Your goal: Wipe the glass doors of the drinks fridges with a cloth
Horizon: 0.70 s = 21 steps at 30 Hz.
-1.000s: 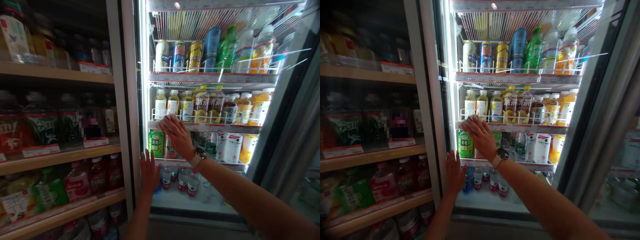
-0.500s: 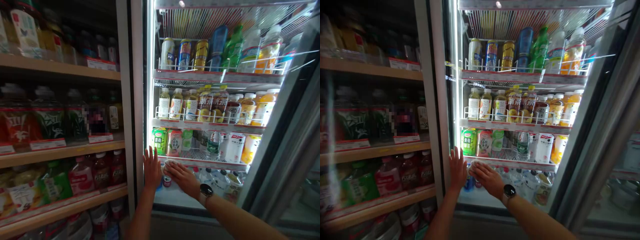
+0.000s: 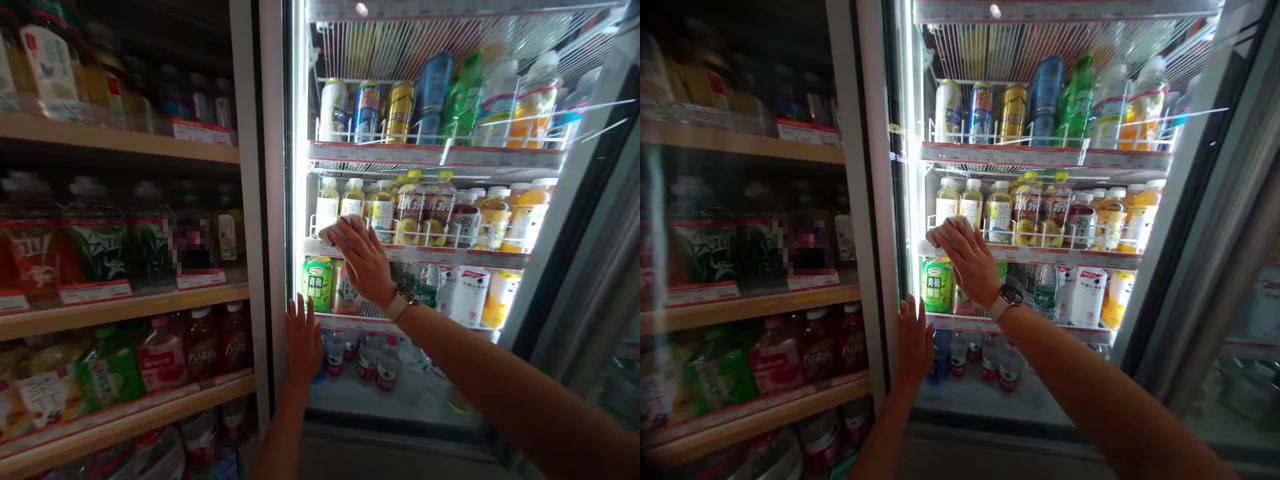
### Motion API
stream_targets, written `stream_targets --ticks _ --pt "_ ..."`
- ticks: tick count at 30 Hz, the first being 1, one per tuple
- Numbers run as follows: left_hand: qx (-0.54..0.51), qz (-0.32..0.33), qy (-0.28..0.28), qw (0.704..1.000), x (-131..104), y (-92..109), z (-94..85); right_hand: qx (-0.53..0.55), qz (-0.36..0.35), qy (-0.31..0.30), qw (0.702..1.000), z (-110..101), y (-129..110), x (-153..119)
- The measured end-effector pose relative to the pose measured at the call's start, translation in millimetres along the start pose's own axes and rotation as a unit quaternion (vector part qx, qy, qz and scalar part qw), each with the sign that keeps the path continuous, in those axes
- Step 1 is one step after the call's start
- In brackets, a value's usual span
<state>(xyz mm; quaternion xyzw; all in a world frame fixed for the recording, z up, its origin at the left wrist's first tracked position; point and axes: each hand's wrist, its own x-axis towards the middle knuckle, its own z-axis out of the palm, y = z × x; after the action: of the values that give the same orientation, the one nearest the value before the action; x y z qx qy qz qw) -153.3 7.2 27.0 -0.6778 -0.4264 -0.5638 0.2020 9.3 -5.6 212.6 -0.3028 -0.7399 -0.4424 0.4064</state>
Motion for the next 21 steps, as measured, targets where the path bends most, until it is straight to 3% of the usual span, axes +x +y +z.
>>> stream_targets --ticks 2,6,9,12,16,21 --pt "0.000 -0.002 -0.001 1.000 -0.6 -0.3 0.8 0.010 -0.023 -0.026 0.999 7.0 -11.1 -18.9" --pt "-0.001 -0.002 0.004 1.000 -2.1 -1.1 2.8 0.024 -0.107 -0.096 0.989 22.2 -34.9 -83.1" --pt "-0.005 -0.004 0.001 1.000 -2.3 -1.8 2.8 0.026 -0.118 -0.116 0.986 27.5 -46.3 -125.4" --pt "-0.007 0.001 -0.004 1.000 -1.7 -2.6 1.4 0.028 -0.127 -0.130 0.983 26.4 -51.0 -150.4" --pt "-0.011 0.000 -0.008 1.000 -0.8 -2.9 -0.1 0.028 -0.144 -0.157 0.977 17.8 -47.5 -154.3" --pt "-0.033 -0.004 0.001 0.999 -0.4 -0.6 -0.4 0.006 -0.098 -0.142 0.985 3.3 -29.9 -110.2"
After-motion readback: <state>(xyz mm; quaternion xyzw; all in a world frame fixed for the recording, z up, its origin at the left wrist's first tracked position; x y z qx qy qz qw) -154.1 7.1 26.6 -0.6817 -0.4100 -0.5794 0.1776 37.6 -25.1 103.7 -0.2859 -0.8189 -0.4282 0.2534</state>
